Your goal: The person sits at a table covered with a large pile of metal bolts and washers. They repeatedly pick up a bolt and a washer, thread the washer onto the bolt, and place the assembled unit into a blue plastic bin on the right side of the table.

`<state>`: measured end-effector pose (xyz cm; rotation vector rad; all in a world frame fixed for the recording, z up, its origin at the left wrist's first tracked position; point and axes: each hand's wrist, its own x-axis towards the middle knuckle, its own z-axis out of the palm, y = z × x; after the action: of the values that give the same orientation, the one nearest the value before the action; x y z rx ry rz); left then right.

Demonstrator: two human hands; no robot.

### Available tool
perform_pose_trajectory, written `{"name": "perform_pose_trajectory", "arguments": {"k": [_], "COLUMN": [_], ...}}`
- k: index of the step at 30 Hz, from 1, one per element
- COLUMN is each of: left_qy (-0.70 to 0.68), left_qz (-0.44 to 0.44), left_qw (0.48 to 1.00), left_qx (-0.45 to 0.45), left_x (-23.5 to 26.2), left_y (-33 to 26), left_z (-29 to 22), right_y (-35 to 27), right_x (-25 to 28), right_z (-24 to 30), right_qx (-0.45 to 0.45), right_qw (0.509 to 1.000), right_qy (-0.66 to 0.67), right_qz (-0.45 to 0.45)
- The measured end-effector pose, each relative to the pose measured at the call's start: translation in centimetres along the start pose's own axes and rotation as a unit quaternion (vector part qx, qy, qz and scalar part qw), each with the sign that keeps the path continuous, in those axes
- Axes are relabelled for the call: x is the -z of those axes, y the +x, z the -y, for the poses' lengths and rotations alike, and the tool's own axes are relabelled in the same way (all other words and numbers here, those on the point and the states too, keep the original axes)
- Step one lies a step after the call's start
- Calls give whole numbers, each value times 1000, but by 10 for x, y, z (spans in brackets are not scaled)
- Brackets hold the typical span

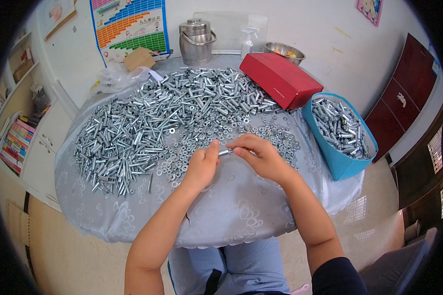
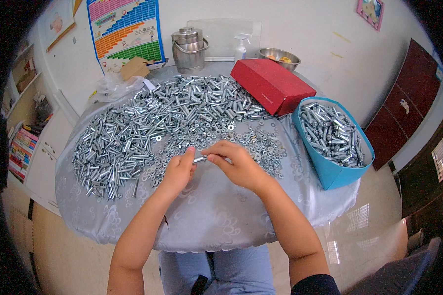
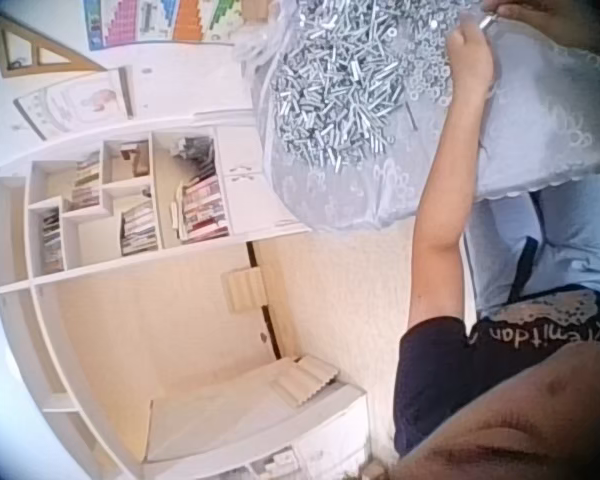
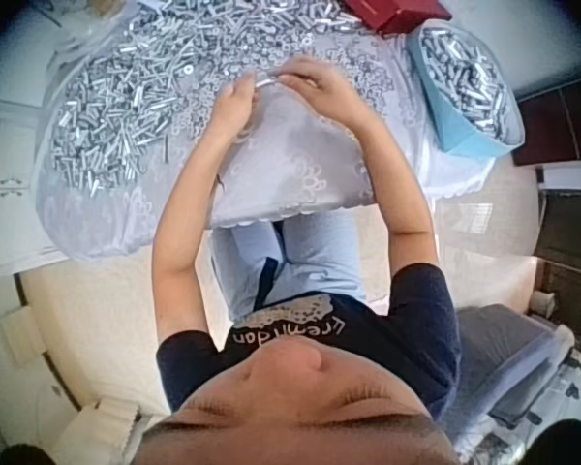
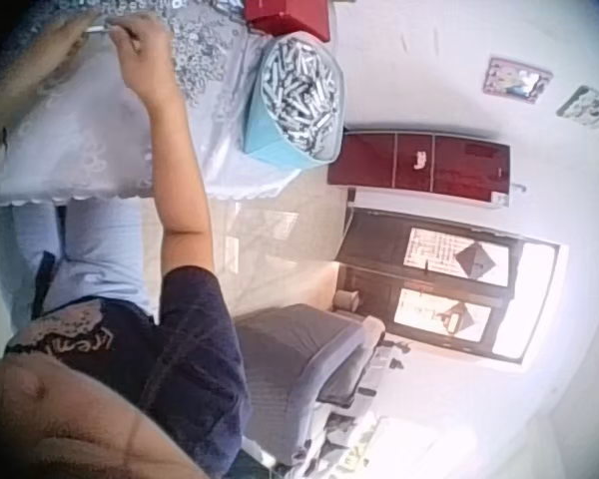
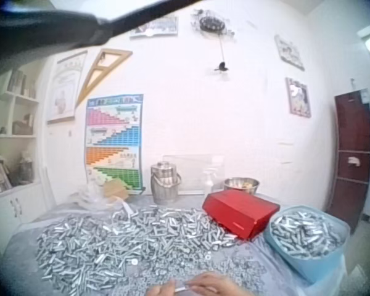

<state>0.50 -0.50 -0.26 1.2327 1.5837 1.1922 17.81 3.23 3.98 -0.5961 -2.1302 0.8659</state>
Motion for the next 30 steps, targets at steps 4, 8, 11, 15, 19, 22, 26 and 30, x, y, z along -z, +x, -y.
{"name": "perform_pose_trajectory", "arguments": {"k": [4, 8, 11, 15, 19, 22, 26, 30], "left_qy": [33, 22, 12, 21, 34, 42, 24, 12], "left_qz": [-8, 11, -6, 3, 4, 19, 24, 30], "left_qw": [999, 1000, 1000, 999, 998, 997, 998, 997], "left_qx": [-36, -4, -18, -32, -43, -55, -59, -64], "left_x": [-1, 2, 1, 1, 1, 1, 0, 0], "left_y": [-7, -6, -6, -5, -9, -8, -10, -9], "left_z": [-8, -9, -8, -7, -12, -10, -10, -10], "right_y": [-1, -4, -5, -2, -4, -5, -5, -5], "right_x": [-1, -4, 2, 7, 6, 8, 5, 5], "right_z": [4, -1, 0, 7, 4, 4, 5, 1], "right_qx": [-83, -49, -145, -162, -110, -149, -74, -99], "right_qw": [996, 992, 984, 984, 992, 986, 995, 990], "right_qy": [42, 118, 97, 27, 26, 13, 4, -12], "right_qz": [11, -19, 27, 72, 49, 79, 64, 99]}}
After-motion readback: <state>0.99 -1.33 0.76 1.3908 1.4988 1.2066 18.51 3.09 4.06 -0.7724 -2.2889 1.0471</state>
